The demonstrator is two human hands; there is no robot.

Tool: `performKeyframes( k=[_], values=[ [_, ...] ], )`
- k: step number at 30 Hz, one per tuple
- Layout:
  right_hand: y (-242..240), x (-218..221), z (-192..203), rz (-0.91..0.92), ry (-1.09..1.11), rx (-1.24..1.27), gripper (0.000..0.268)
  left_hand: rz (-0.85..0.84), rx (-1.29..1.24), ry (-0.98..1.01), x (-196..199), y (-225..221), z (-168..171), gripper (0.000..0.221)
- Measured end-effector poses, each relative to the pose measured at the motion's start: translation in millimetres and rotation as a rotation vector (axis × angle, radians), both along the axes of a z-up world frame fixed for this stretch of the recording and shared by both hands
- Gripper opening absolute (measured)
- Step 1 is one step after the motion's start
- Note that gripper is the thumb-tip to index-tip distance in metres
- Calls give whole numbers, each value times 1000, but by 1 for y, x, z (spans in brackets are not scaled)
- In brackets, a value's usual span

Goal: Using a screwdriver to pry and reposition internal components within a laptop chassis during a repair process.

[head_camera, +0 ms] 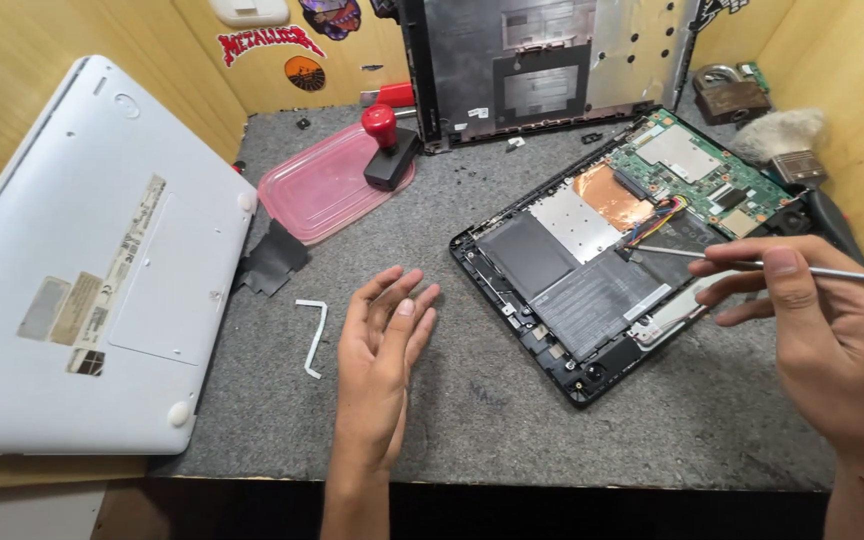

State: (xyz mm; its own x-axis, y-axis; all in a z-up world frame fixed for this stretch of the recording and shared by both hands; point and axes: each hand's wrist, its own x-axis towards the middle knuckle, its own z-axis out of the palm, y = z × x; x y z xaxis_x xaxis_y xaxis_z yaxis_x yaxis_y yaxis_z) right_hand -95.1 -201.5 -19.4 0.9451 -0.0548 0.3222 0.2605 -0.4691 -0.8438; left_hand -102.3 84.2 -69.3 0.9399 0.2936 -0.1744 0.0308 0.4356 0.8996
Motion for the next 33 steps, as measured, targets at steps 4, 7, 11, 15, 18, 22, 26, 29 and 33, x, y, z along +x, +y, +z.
performKeyframes(
  k=[4,7,11,15,18,22,26,29,33],
  values=[
    [-1,-2,-7,55,-3,19,39,-43,97,-109,5,10,4,38],
    [-2,-2,-5,76,23,23,39,-63,222,-156,6,23,26,33],
    [-10,1,-8,74,88,-2,39,-118,976,0,-6,39,43,22],
    [-14,-3,-1,18,234,-45,45,-236,1296,3,-10,39,25,25],
    [-29,-3,-4,44,313,-79,40,-274,1393,11,-9,36,25,23],
    [-37,-12,-4,0,340,74,24,-284,1418,26,-6,33,27,13],
    [-49,-19,-4,-4,330,-11,39,-308,1452,128,-9,25,34,12],
    [-59,-30,0,-32,383,-51,62,-266,1184,22,-17,10,30,10],
    [-101,-24,-49,4,261,221,31,-286,283,-274,-34,-25,0,8]
  ],
)
